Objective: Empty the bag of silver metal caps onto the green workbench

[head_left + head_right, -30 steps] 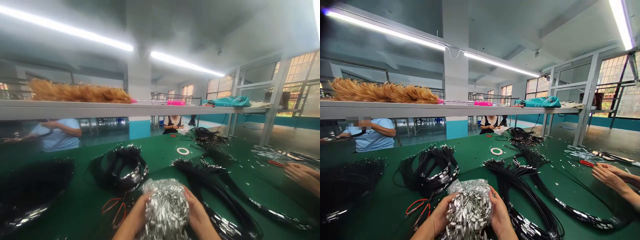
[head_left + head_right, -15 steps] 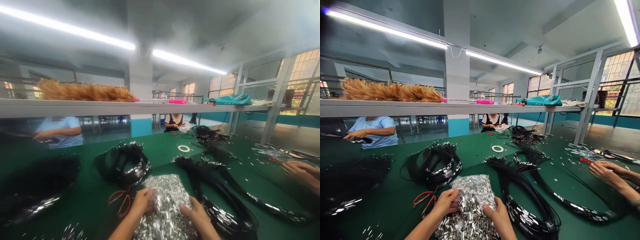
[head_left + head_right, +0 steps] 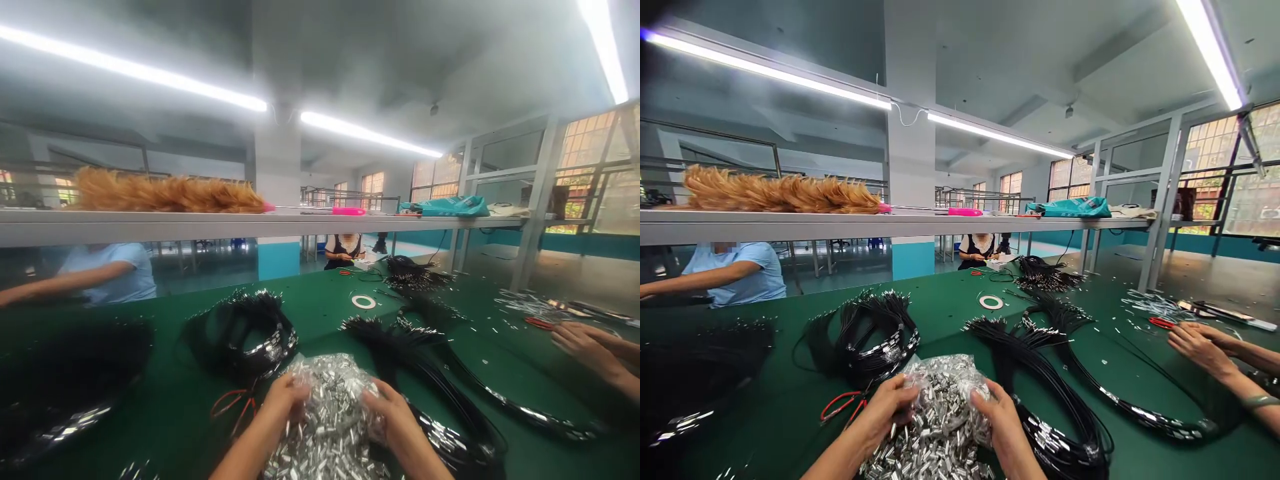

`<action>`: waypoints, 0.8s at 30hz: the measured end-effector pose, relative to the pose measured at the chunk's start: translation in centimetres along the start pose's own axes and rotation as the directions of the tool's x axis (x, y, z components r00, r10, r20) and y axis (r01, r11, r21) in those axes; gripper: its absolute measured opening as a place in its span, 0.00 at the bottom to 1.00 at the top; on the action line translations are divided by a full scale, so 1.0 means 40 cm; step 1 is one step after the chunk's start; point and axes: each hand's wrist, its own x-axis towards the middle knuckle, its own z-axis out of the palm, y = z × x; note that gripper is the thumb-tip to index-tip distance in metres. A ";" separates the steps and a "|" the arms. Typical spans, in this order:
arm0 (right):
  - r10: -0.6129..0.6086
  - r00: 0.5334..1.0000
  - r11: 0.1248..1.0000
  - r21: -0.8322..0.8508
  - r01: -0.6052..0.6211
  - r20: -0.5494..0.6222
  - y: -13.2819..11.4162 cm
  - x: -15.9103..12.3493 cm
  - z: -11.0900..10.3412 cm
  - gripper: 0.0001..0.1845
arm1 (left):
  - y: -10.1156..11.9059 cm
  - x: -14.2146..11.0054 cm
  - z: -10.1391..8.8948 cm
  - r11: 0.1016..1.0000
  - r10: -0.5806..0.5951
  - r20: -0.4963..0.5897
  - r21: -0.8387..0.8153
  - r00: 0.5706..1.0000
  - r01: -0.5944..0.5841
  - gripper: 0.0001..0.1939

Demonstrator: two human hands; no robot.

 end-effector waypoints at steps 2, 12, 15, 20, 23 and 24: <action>-0.032 0.999 0.995 -0.096 0.033 0.013 0.011 -0.012 -0.020 0.32 | 0.015 -0.012 -0.014 0.966 0.083 -0.025 0.246 0.996 -0.075 0.02; 0.024 0.988 0.738 -0.670 0.083 0.150 0.021 -0.111 -0.070 0.47 | 0.096 -0.040 -0.014 0.806 0.110 -0.104 0.591 0.989 -0.027 0.13; 0.018 0.990 0.765 -0.639 0.078 0.142 -0.016 -0.107 -0.065 0.36 | 0.111 -0.039 -0.011 0.838 0.097 -0.074 0.544 0.993 -0.041 0.14; -0.120 0.983 0.687 -0.703 0.185 0.141 -0.076 -0.104 -0.058 0.19 | 0.109 -0.037 -0.017 0.812 0.198 0.015 0.558 0.980 -0.172 0.13; -0.127 0.983 0.597 -0.781 0.183 0.133 -0.035 -0.130 -0.046 0.28 | 0.088 -0.063 -0.030 0.730 0.320 0.109 0.605 0.941 -0.318 0.14; -0.120 0.985 0.579 -0.797 0.173 0.126 -0.011 -0.139 -0.040 0.33 | 0.077 -0.076 -0.037 0.685 0.359 0.160 0.624 0.919 -0.376 0.18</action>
